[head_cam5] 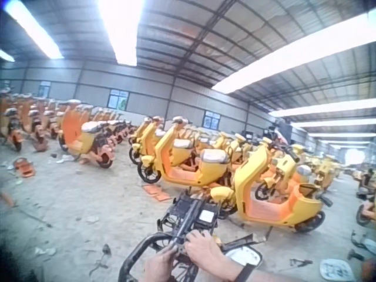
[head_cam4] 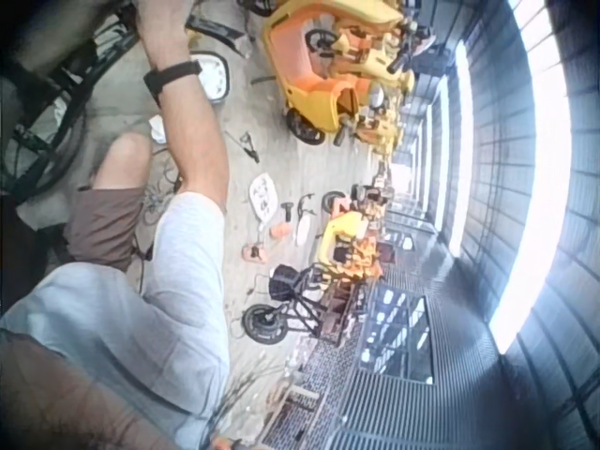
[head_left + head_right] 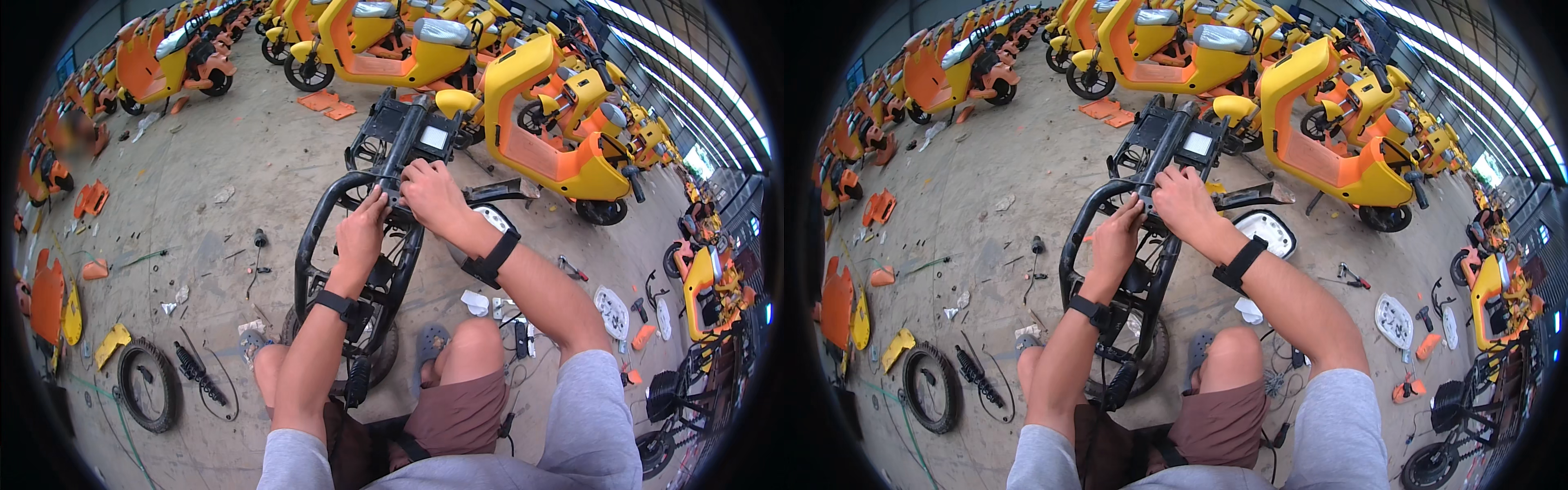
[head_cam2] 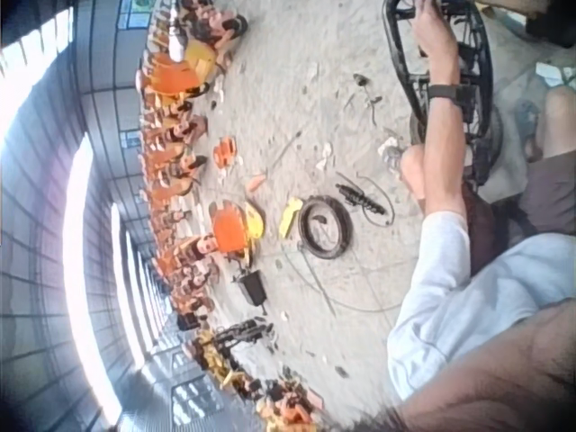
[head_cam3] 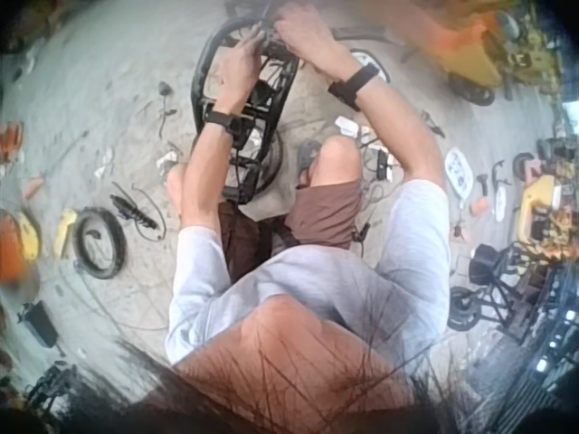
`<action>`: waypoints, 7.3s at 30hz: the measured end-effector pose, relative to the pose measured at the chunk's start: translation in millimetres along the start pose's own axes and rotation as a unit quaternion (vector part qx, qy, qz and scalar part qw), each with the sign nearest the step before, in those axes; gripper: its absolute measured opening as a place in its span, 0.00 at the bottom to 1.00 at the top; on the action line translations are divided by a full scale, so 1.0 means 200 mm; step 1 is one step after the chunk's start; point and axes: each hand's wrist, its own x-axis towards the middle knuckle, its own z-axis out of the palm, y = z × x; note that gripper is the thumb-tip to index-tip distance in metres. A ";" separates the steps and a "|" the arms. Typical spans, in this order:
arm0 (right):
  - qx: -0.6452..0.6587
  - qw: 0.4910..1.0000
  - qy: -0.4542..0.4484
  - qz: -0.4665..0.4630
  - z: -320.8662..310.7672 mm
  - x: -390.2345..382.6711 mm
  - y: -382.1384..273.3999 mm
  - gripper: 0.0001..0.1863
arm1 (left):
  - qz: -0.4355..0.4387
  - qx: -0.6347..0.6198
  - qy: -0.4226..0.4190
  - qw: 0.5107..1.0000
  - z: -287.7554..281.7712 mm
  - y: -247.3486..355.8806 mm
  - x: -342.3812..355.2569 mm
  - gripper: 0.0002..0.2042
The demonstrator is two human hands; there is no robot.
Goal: The person sits on the floor and assembles or repairs the frame of a scooter, attaching components like a rear shock absorber and wiring harness to the black metal frame by hand.
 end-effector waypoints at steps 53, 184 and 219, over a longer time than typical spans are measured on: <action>0.130 0.977 0.166 0.009 -0.13 -0.08 -0.17 0.10 | -0.010 -0.008 -0.005 1.000 -0.01 0.00 -0.01 0.10; 0.566 0.612 0.397 0.384 0.16 -0.24 -0.24 0.14 | 0.004 -0.065 -0.064 0.996 -0.06 0.07 0.19 0.07; 0.551 0.627 0.382 0.396 0.18 -0.25 -0.21 0.13 | -0.009 -0.091 -0.155 0.984 -0.10 0.03 0.27 0.09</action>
